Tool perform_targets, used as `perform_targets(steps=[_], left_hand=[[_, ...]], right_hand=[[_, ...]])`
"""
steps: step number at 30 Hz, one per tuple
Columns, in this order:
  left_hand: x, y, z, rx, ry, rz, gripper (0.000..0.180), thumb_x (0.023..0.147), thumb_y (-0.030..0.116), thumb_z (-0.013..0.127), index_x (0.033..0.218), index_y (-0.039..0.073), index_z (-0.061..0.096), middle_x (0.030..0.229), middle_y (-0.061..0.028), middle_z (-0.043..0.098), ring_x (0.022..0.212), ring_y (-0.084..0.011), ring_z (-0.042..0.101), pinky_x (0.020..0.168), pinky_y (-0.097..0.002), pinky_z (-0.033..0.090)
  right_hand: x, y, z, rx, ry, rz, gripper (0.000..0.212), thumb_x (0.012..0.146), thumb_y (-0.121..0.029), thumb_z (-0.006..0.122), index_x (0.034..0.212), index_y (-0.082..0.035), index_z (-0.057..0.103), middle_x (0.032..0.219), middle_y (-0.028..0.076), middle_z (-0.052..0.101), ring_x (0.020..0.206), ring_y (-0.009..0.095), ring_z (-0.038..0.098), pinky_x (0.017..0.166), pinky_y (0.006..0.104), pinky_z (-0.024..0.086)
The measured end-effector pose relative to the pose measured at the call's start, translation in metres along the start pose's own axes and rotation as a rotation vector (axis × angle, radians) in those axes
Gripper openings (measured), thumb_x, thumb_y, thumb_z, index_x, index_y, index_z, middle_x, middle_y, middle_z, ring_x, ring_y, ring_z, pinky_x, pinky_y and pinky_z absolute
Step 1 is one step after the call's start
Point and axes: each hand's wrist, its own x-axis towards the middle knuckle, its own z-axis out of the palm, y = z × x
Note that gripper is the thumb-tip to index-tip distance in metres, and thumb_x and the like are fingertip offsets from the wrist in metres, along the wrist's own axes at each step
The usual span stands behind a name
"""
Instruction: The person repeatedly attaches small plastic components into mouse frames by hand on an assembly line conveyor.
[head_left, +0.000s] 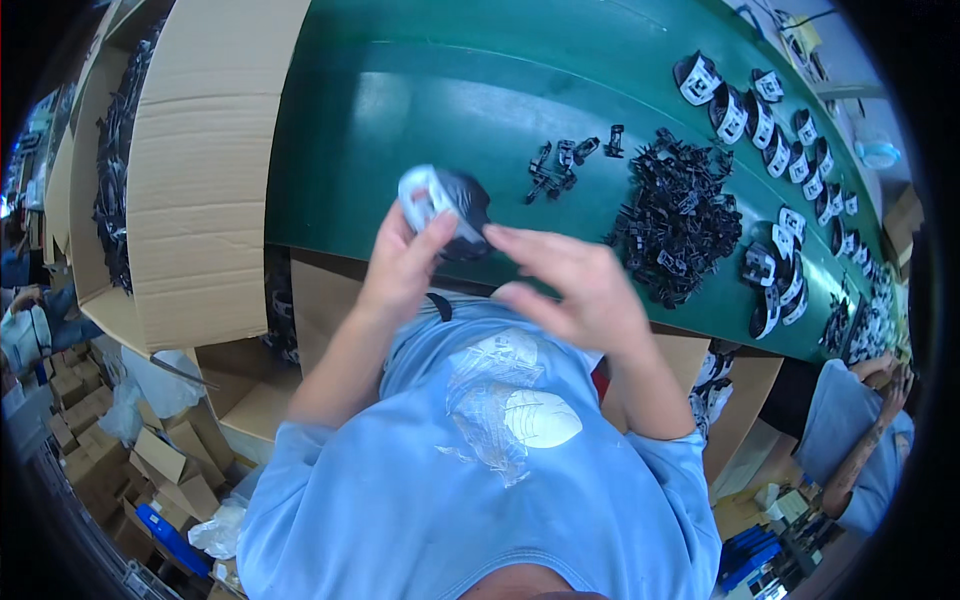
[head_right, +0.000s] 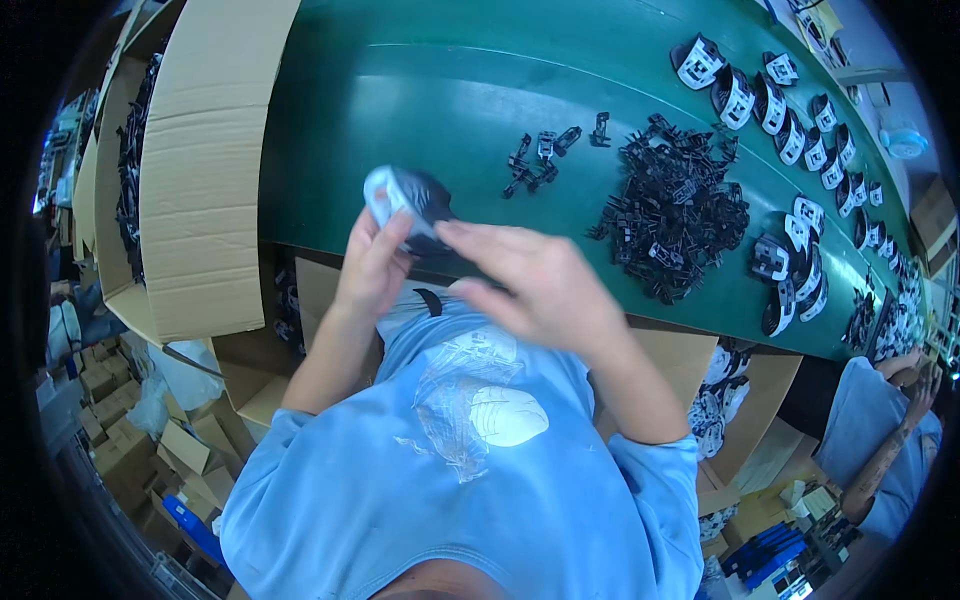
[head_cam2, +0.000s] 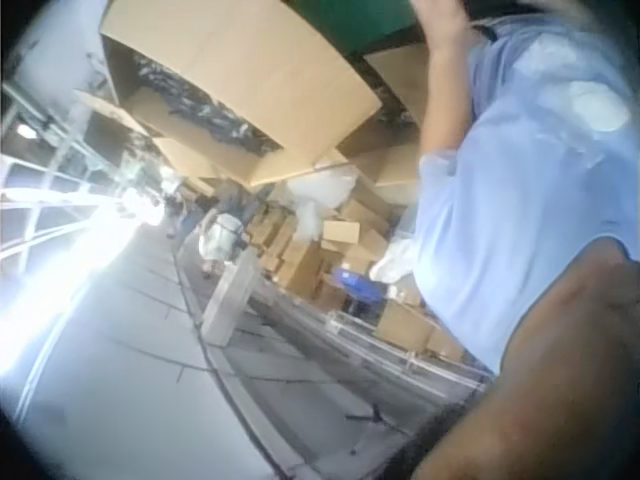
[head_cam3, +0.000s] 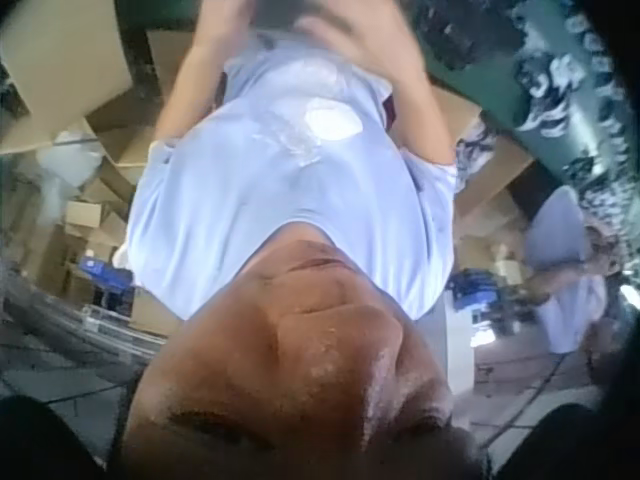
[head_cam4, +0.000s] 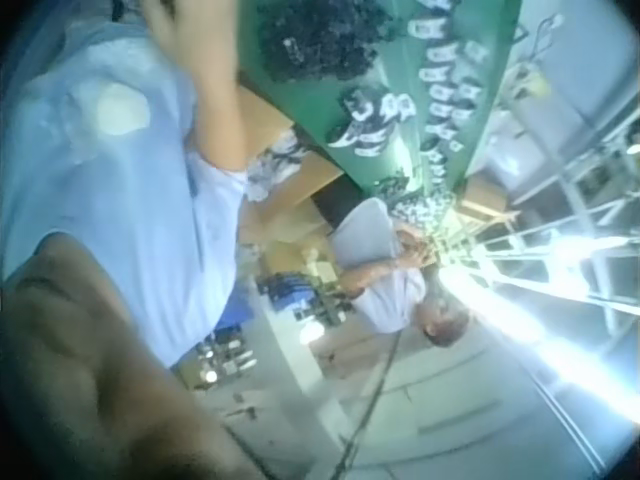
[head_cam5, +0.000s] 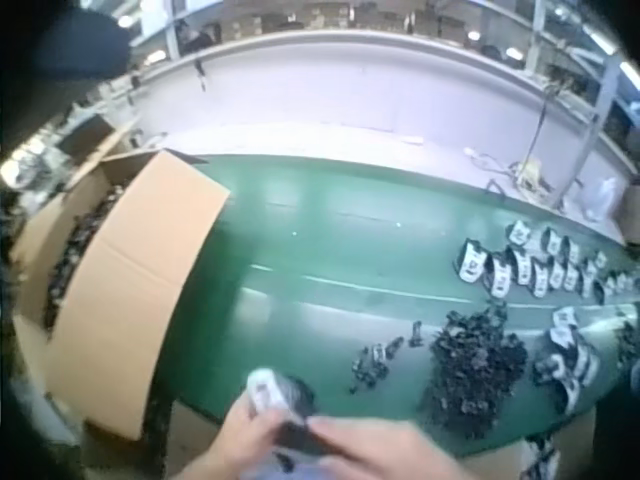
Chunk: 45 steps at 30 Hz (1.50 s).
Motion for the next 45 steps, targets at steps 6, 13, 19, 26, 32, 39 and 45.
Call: perform_targets(steps=[6,13,19,26,32,39,45], left_hand=[[0.090,0.032,-0.023,1.162,0.036,0.110,0.063,0.089,0.039,0.080,0.128,-0.007,0.060,0.108,-0.0180,0.070,0.091,-0.0235,0.071,0.083,-0.0357,0.058],[0.075,0.024,-0.023,1.622,0.056,0.708,0.082,0.074,0.052,0.088,0.130,-0.001,0.060,0.141,-0.0277,0.050,0.134,-0.0434,0.045,0.110,-0.0517,0.040],[0.014,0.013,-0.027,1.529,-0.056,0.982,0.068,0.076,0.051,0.082,0.122,0.003,0.065,0.131,-0.0217,0.058,0.129,-0.0417,0.051,0.109,-0.0562,0.039],[-0.132,0.094,-0.071,1.519,0.636,1.507,0.030,0.082,0.031,0.082,0.098,0.009,0.067,0.096,-0.0065,0.067,0.091,-0.0287,0.064,0.084,-0.0436,0.050],[-0.224,0.189,-0.232,0.231,1.502,1.228,0.053,0.100,0.053,0.064,0.113,0.003,0.057,0.101,-0.0031,0.058,0.087,-0.0134,0.051,0.082,-0.0293,0.046],[-0.263,0.252,-0.360,-0.200,1.646,0.939,0.094,0.094,0.072,0.056,0.144,-0.007,0.047,0.140,-0.0180,0.054,0.110,-0.0254,0.057,0.098,-0.0417,0.046],[-0.264,0.266,-0.403,-0.368,1.605,0.970,0.117,0.086,0.079,0.061,0.154,-0.012,0.032,0.161,-0.0227,0.039,0.147,-0.0351,0.040,0.121,-0.0513,0.032]], right_hand=[[0.039,0.064,-0.060,-0.533,-0.040,0.052,0.019,0.086,-0.015,0.075,0.104,-0.012,0.079,0.094,0.005,0.070,0.092,0.027,0.065,0.083,0.0394,0.056],[0.067,0.090,-0.051,-0.723,-0.332,-0.016,0.023,0.084,-0.019,0.077,0.106,-0.015,0.079,0.099,0.003,0.069,0.098,0.027,0.062,0.086,0.0388,0.055],[0.061,0.110,-0.049,-0.729,-0.285,-0.097,0.022,0.088,-0.020,0.075,0.105,-0.007,0.078,0.103,0.017,0.070,0.105,0.040,0.063,0.099,0.0500,0.049],[0.057,0.112,-0.067,-0.624,-0.273,-0.078,0.047,0.086,-0.014,0.075,0.130,0.000,0.066,0.104,0.018,0.064,0.099,0.038,0.059,0.091,0.0440,0.048],[0.062,0.100,-0.069,-0.458,-0.151,-0.077,0.042,0.093,-0.010,0.069,0.134,0.001,0.063,0.105,0.016,0.064,0.097,0.033,0.058,0.088,0.0420,0.047],[0.034,0.096,-0.085,-0.384,-0.086,-0.086,0.038,0.096,-0.003,0.066,0.134,0.001,0.064,0.103,0.014,0.066,0.088,0.022,0.063,0.075,0.0320,0.049],[0.020,0.044,-0.073,-0.467,-0.045,0.060,0.027,0.097,-0.012,0.073,0.120,0.003,0.073,0.105,0.018,0.075,0.091,0.026,0.072,0.085,0.0349,0.056]])
